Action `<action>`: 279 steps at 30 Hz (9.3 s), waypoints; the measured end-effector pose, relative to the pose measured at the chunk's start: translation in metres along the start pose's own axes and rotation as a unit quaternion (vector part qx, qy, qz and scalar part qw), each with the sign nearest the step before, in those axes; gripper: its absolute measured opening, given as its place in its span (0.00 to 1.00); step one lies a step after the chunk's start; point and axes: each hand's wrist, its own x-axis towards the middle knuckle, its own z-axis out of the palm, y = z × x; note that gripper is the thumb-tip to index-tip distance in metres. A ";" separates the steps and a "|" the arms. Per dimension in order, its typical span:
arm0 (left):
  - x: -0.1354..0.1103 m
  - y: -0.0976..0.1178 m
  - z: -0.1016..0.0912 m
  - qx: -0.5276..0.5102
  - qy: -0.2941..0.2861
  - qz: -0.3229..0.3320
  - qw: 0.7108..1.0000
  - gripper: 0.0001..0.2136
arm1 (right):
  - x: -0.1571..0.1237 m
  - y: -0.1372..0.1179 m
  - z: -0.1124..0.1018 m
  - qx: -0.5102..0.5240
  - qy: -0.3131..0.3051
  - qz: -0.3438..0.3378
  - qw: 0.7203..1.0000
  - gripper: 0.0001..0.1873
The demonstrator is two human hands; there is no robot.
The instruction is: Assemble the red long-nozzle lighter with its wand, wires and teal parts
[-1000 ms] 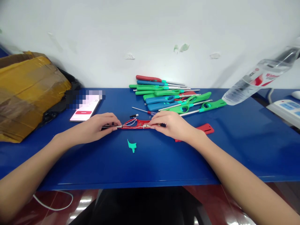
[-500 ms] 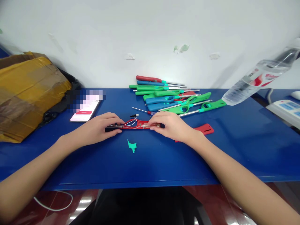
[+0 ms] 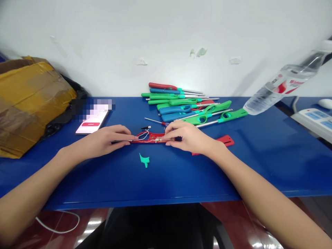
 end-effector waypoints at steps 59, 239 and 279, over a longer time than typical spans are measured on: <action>0.003 0.007 0.002 0.030 0.026 0.007 0.999 0.11 | 0.001 -0.005 0.001 -0.030 -0.003 0.033 0.999 0.10; 0.017 0.017 0.034 -0.050 0.176 -0.048 0.982 0.08 | 0.050 -0.012 0.010 0.008 -0.047 0.020 0.999 0.08; 0.016 0.020 0.034 -0.044 0.167 -0.041 0.984 0.08 | 0.046 -0.025 0.022 0.016 0.022 0.143 0.989 0.04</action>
